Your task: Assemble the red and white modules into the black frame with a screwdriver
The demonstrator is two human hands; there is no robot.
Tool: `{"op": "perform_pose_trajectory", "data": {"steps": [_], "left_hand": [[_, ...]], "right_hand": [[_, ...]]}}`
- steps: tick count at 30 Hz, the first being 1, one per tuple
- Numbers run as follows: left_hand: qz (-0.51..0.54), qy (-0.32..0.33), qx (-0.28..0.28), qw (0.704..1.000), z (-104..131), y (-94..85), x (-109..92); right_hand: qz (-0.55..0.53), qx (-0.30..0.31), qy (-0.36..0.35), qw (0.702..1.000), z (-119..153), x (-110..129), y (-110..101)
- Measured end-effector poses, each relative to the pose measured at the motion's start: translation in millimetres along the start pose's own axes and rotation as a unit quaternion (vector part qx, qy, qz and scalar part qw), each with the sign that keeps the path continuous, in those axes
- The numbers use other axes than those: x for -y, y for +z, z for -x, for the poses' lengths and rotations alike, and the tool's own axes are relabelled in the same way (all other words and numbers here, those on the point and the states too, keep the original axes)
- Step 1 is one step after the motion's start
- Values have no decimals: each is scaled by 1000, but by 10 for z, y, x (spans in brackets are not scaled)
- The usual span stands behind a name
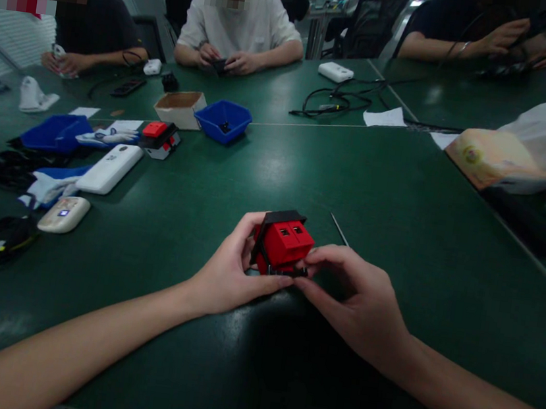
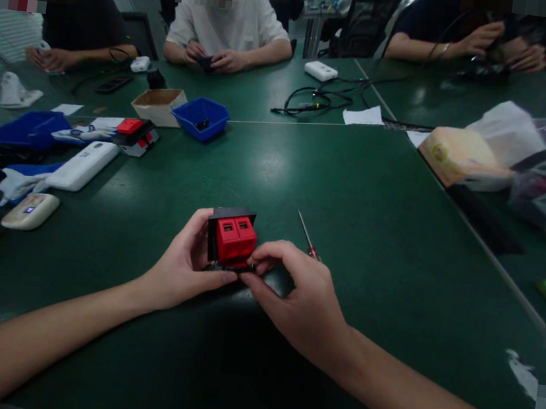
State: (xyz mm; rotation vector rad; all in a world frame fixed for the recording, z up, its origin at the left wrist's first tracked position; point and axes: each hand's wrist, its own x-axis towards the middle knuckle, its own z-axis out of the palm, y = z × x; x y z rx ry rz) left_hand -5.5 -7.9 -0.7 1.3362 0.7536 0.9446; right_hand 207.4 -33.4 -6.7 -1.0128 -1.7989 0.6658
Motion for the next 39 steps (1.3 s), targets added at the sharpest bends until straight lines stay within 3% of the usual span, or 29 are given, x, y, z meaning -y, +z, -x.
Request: {"op": "perform_pose_trajectory", "data": {"steps": [16, 31, 39], "left_hand": [[-16, -11, -19, 1000, -12, 16, -16], [-52, -1, -13, 999, 0, 15, 2], [-51, -17, -13, 998, 15, 20, -15]], "right_hand": [[57, 48, -11, 997, -67, -28, -70], [74, 22, -63, 995, -90, 19, -91], [56, 24, -51, 997, -96, 9, -88]]}}
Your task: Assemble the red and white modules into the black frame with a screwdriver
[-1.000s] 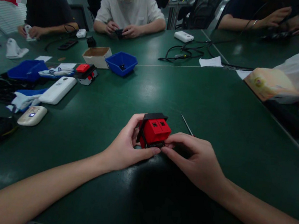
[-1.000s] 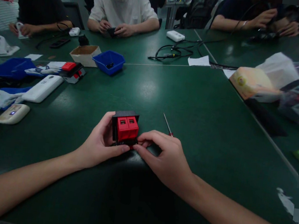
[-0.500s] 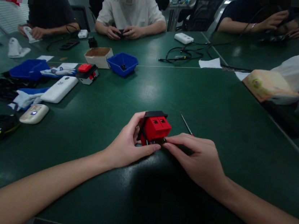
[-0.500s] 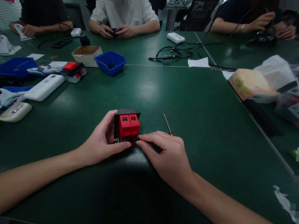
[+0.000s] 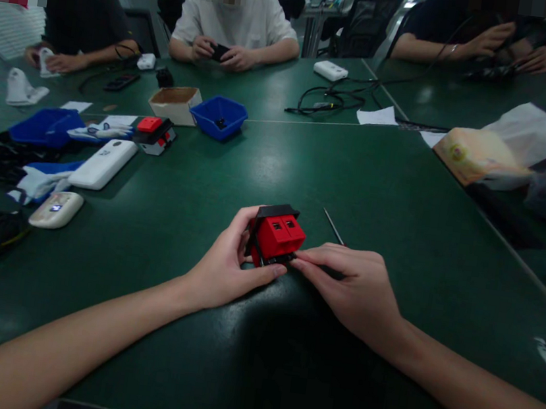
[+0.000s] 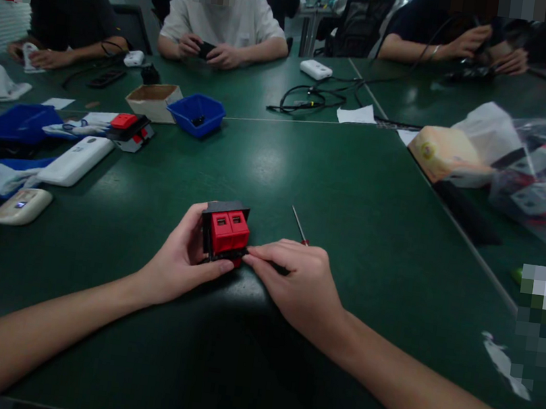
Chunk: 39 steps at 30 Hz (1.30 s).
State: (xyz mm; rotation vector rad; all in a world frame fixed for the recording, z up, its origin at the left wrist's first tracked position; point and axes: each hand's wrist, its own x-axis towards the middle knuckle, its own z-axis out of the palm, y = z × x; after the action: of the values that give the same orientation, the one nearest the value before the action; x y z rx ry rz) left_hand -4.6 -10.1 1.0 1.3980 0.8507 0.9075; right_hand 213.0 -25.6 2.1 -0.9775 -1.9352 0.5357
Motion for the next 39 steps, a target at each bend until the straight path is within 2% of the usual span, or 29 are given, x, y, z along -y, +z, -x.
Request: {"op": "perform_pose_trajectory", "data": {"steps": [11, 14, 16, 17, 19, 21, 24, 27, 30, 34, 39], "left_hand": [[-6, -6, -8, 1000, -22, -27, -13], [14, -5, -13, 1000, -42, -36, -33], [46, -14, -23, 999, -61, -47, -31], [68, -24, -28, 997, -72, -55, -25], [118, -48, -33, 991, -95, -73, -9], [159, -68, -38, 984, -115, -90, 5], [190, -83, -50, 977, -129, -101, 8], [197, -84, -56, 975, -125, -99, 1], [183, -84, -63, 977, -116, -92, -6], [177, -79, -65, 979, -112, -76, -19], [173, -71, -73, 980, -113, -64, 1]], "right_hand": [[15, 30, 12, 999, 22, -16, 7], [87, 64, -43, 993, -31, -17, -69], [210, 95, -92, 969, -58, -31, -177], [295, 104, -94, 945, -56, -46, -243], [434, 115, -41, 893, -12, -102, -378], [473, 130, -3, 872, 69, -187, -483], [396, 189, 16, 899, 159, -302, -536], [329, 166, 2, 930, 122, -284, -488], [256, 111, -44, 959, 22, -133, -432], [236, 36, -117, 964, 1, 89, -472], [222, 40, -155, 962, 239, 281, -619]]}}
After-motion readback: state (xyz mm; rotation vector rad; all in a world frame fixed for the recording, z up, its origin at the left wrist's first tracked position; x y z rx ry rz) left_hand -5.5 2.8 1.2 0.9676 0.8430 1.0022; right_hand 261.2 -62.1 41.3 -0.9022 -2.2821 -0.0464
